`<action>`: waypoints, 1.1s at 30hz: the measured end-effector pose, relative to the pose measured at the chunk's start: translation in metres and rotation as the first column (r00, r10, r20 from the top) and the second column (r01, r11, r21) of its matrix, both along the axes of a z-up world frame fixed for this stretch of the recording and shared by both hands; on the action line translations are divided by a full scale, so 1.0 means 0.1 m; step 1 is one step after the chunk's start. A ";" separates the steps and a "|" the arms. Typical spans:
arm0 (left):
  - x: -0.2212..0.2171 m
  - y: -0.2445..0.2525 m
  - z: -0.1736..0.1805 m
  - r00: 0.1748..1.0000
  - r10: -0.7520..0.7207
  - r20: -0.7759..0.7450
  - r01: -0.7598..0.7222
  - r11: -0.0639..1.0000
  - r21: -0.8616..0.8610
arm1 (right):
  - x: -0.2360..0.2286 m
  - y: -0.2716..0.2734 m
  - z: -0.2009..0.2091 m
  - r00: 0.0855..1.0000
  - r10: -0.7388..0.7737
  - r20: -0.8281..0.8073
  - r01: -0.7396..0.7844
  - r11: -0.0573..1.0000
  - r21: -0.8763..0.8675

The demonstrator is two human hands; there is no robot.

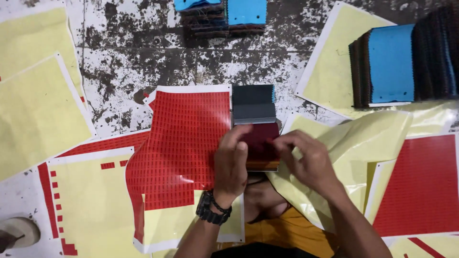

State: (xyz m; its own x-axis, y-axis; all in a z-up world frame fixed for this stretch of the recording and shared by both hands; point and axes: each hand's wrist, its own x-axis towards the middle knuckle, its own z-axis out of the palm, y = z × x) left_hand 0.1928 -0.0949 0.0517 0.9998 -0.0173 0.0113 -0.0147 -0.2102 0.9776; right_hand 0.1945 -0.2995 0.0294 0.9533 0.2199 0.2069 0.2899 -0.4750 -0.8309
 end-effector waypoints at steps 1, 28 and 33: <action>0.07 0.06 -0.01 1.000 0.004 -0.005 -0.004 1.000 0.001 | 0.11 -0.01 -0.02 1.000 0.004 -0.005 -0.004 1.000 0.001; 1.19 0.51 -1.29 0.911 -0.321 0.260 -0.041 0.556 0.830 | 1.62 0.58 -1.13 0.925 -0.029 -0.378 -0.086 0.955 -0.285; 1.15 0.48 -1.20 0.905 -0.371 0.208 -0.063 0.367 0.928 | 1.59 0.71 -1.12 0.922 -0.106 -0.373 -0.091 0.875 -0.475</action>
